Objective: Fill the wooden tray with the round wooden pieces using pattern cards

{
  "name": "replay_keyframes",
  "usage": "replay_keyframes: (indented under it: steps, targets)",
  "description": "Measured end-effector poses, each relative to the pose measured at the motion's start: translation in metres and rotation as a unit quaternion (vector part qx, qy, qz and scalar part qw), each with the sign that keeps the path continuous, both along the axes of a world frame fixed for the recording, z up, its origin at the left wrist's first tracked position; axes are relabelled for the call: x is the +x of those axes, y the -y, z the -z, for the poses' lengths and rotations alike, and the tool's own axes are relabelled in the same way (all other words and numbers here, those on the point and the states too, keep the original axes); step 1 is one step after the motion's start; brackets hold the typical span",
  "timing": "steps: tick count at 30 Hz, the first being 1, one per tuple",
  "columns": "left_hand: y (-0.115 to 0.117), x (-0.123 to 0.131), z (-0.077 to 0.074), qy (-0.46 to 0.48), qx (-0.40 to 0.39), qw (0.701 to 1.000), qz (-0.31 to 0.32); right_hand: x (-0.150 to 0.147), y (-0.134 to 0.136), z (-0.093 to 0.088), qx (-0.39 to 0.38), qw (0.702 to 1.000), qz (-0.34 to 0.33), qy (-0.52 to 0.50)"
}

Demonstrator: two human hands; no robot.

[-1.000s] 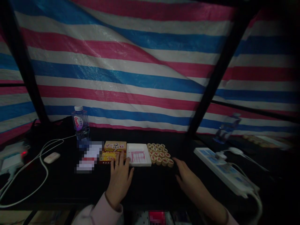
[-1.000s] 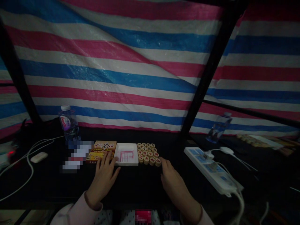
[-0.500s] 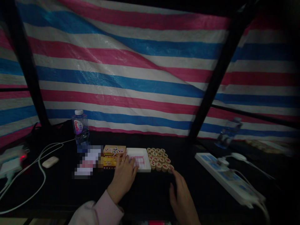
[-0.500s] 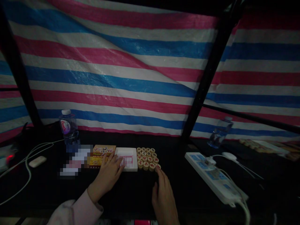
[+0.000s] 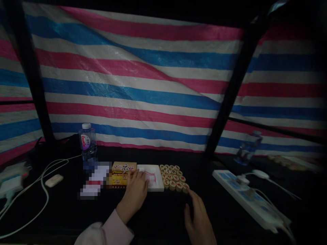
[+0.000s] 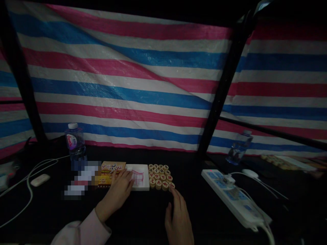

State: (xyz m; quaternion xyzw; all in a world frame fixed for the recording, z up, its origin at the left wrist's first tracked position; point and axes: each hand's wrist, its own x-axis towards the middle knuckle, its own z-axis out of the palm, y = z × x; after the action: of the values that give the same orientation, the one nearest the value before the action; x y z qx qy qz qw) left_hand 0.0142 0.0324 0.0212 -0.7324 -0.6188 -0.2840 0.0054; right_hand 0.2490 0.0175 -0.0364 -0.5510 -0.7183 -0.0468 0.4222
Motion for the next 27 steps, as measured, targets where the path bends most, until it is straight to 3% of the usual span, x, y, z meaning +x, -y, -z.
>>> replay_keyframes:
  steps: [3, 8, 10, 12, 17, 20, 24, 27]
  targets:
    - [-0.002, -0.006, -0.011, 0.129, 0.064, 0.989, 0.026, 0.000, 0.000, 0.001, 0.002, 1.000, 0.001, -0.003]
    - [0.020, -0.013, -0.035, 0.334, 0.152, 0.930, 0.008, 0.001, -0.001, 0.003, -0.002, 1.000, 0.012, -0.009]
    - [0.034, -0.012, -0.033, 0.386, 0.139, 0.912, 0.008, 0.000, -0.001, 0.003, -0.002, 1.000, 0.012, -0.011]
    - [0.049, -0.009, -0.022, 0.407, 0.124, 0.905, 0.013, 0.000, -0.001, 0.002, -0.001, 1.000, 0.012, -0.014]
    - [0.073, 0.000, 0.024, 0.362, 0.048, 0.930, 0.044, -0.002, 0.000, 0.000, -0.003, 1.000, 0.008, -0.016]
    - [0.078, 0.004, 0.041, 0.309, 0.029, 0.949, 0.049, -0.002, 0.002, -0.001, -0.002, 1.000, 0.004, -0.022]
    - [0.084, 0.005, 0.038, 0.177, 0.006, 0.984, 0.012, -0.001, 0.000, -0.001, -0.005, 0.999, -0.006, -0.037]
    - [0.088, 0.005, 0.032, 0.086, 0.042, 0.995, 0.004, -0.002, 0.000, -0.005, 0.005, 0.998, -0.017, -0.055]
